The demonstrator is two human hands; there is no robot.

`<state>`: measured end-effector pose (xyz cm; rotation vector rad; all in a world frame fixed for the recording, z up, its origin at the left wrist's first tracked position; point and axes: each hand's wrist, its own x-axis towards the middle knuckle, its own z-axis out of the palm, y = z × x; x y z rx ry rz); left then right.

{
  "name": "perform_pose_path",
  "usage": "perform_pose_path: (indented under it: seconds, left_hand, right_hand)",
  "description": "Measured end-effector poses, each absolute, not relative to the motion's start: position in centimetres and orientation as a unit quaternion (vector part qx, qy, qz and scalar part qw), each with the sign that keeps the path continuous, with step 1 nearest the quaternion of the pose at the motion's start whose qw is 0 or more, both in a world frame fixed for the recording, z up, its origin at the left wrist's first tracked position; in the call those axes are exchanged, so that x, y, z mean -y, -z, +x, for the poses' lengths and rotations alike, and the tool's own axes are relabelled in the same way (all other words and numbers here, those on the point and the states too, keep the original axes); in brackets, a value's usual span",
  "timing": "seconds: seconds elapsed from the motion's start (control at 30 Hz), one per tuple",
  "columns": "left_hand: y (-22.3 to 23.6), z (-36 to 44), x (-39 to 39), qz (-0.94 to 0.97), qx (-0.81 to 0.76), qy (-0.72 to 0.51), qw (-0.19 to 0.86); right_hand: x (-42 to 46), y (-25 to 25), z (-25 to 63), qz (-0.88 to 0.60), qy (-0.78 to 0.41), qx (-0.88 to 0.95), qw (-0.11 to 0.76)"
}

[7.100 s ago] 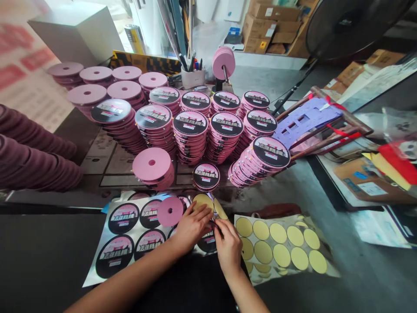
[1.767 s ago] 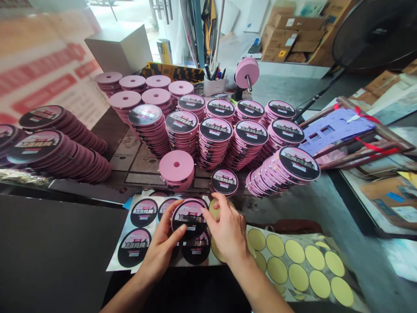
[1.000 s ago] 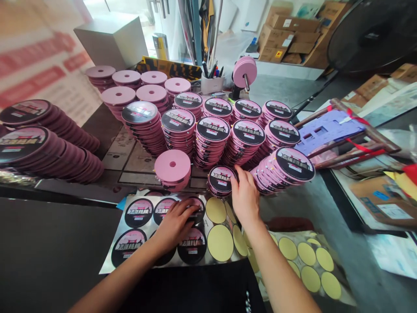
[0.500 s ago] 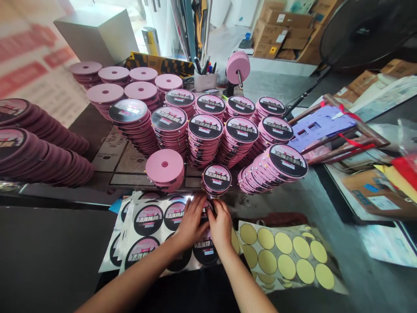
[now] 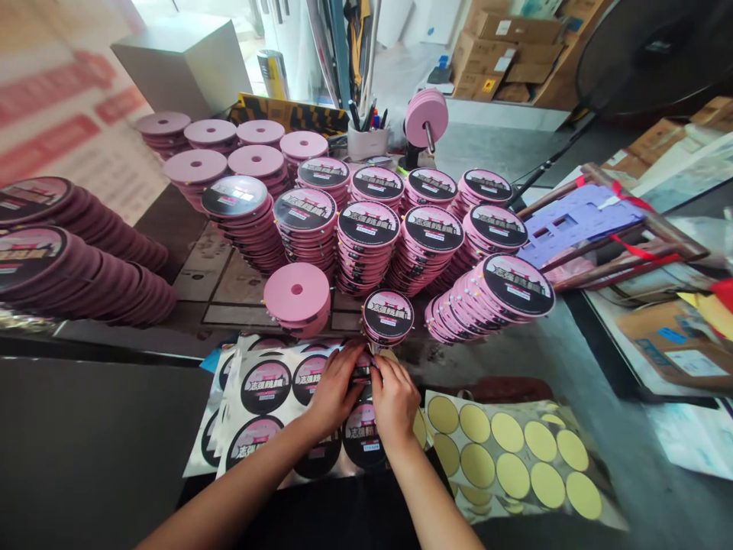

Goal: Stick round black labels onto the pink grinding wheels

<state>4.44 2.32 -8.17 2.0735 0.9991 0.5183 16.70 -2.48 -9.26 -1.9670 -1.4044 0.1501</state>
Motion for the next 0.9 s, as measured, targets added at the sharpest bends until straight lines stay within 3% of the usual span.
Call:
perform_pose_path:
  seconds: [0.4,0.53,0.63,0.73,0.9]
  left_hand:
    - [8.0,3.7,-2.3,0.777,-0.377,-0.247,0.44]
    - [7.1,3.2,-2.7,0.684,-0.387,-0.298,0.541]
    - [6.6,2.7,-3.2,0.6,-0.399,-0.333,0.609]
    - [6.4,2.3,-3.3,0.589,-0.409,-0.355,0.6]
    - [4.0,1.3,-2.1,0.572,-0.487,-0.433,0.498]
  right_hand:
    - [3.0,9.3,16.4,-0.749,0.007,0.59,0.3]
    - [3.1,8.1,16.4,-0.728,-0.006,0.613,0.308]
    - [4.7,5.7,16.5,-0.652,-0.033,0.68,0.335]
    - [6.3,1.9,17.2,-0.579,-0.094,0.714,0.382]
    - [2.1,-4.3,19.0,-0.62,-0.252,0.524,0.527]
